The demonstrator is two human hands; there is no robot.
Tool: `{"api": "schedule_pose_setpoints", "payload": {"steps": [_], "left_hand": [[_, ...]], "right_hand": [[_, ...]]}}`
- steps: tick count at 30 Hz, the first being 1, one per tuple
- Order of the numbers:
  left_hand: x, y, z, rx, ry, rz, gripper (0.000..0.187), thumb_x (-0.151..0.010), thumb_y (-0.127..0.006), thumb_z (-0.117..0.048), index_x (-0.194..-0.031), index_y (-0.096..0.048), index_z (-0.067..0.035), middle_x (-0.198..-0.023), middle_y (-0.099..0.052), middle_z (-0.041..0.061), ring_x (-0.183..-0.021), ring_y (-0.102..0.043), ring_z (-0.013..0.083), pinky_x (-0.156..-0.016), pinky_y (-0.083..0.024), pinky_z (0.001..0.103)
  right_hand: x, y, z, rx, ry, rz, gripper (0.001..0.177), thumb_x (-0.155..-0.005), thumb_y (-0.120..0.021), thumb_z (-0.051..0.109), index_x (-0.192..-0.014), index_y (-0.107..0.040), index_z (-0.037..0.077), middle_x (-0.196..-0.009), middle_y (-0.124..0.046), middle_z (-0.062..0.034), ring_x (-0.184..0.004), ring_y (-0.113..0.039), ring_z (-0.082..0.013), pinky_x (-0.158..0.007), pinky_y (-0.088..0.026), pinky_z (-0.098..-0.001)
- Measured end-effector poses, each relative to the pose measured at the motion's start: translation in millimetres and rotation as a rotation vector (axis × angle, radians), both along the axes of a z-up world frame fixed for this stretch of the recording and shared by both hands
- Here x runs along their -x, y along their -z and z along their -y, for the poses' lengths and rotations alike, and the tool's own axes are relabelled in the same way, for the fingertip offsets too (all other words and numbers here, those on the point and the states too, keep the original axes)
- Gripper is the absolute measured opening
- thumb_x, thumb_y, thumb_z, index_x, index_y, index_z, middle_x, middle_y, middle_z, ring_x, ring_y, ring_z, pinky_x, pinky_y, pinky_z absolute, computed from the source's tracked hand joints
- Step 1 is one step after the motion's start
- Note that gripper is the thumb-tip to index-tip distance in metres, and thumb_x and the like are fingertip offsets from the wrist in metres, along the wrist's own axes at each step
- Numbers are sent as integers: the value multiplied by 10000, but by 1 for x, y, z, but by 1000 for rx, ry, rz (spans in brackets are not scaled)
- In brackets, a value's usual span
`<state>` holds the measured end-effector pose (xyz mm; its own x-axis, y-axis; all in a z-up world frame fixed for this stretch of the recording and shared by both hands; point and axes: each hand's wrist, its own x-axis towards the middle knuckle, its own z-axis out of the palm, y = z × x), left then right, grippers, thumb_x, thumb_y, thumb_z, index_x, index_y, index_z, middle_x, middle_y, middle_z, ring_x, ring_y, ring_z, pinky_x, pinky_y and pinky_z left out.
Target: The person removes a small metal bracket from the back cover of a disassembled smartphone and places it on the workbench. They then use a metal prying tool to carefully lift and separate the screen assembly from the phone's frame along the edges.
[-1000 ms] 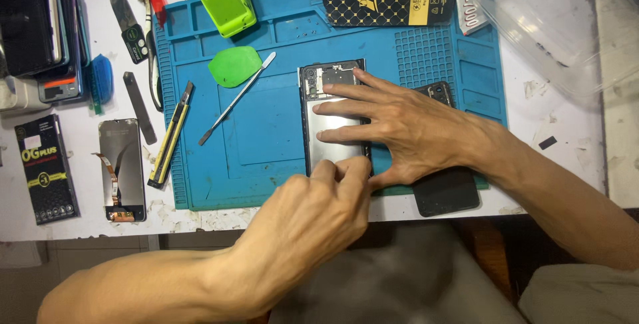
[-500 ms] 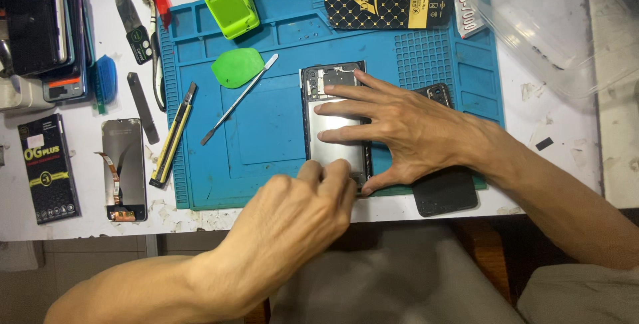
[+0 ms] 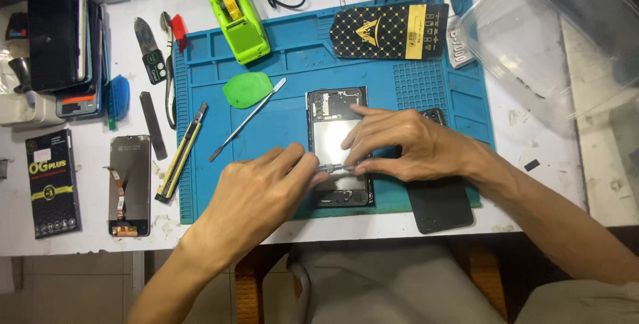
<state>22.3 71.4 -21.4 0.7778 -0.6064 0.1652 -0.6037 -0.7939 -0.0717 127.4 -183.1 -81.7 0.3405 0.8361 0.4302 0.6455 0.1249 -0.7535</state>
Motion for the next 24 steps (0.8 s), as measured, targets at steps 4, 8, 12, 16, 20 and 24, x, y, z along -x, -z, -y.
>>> {"api": "schedule_pose_setpoints", "payload": {"steps": [4, 8, 12, 16, 20, 24], "left_hand": [[-12, 9, -4, 32, -28, -45, 306, -1124, -564, -399, -956, -538, -145, -838, -564, 13, -613, -618, 221, -345, -399, 387], [-30, 21, -24, 236, -43, 16, 198, -1085, -584, -317, -962, -631, -170, -745, -554, -19, -621, -663, 204, -454, -509, 306], [-51, 41, -53, 383, -163, 162, 150, -1103, -590, -303, -996, -649, -216, -714, -499, -44, -612, -632, 190, -509, -518, 304], [-46, 39, -51, 455, -179, 133, 155, -1093, -606, -306, -979, -661, -217, -705, -528, -59, -595, -631, 159, -504, -500, 276], [-46, 50, -55, 427, -172, 190, 130, -1074, -644, -297, -972, -647, -215, -712, -524, -54, -595, -635, 162, -508, -510, 287], [-45, 46, -59, 466, -183, 79, 120, -1050, -672, -290, -969, -650, -204, -704, -577, -9, -594, -671, 229, -507, -523, 348]], "right_hand": [[0, -4, -3, 7, 34, -1, 200, -878, -809, 97, -1059, -769, 22, -1029, -809, -126, -996, -790, -251, -1192, -500, -559], [-11, -10, -3, 105, 191, -63, 140, -953, -725, 90, -1020, -835, 142, -922, -841, -56, -952, -818, -266, -1066, -539, -602], [-41, -16, -17, 149, 363, 209, 92, -995, -731, 100, -1019, -816, 76, -920, -784, -141, -905, -762, -279, -948, -609, -492], [-81, -6, -46, 232, 425, 367, 64, -978, -783, 92, -1019, -822, 62, -903, -756, -137, -864, -716, -262, -854, -614, -408], [-99, 0, -61, 319, 442, 391, 105, -963, -794, 106, -1055, -820, 64, -891, -729, -113, -841, -697, -235, -798, -617, -374], [-86, -6, -46, 281, 444, 312, 202, -1001, -748, 114, -1176, -789, 22, -953, -744, -172, -854, -709, -270, -773, -604, -379]]}}
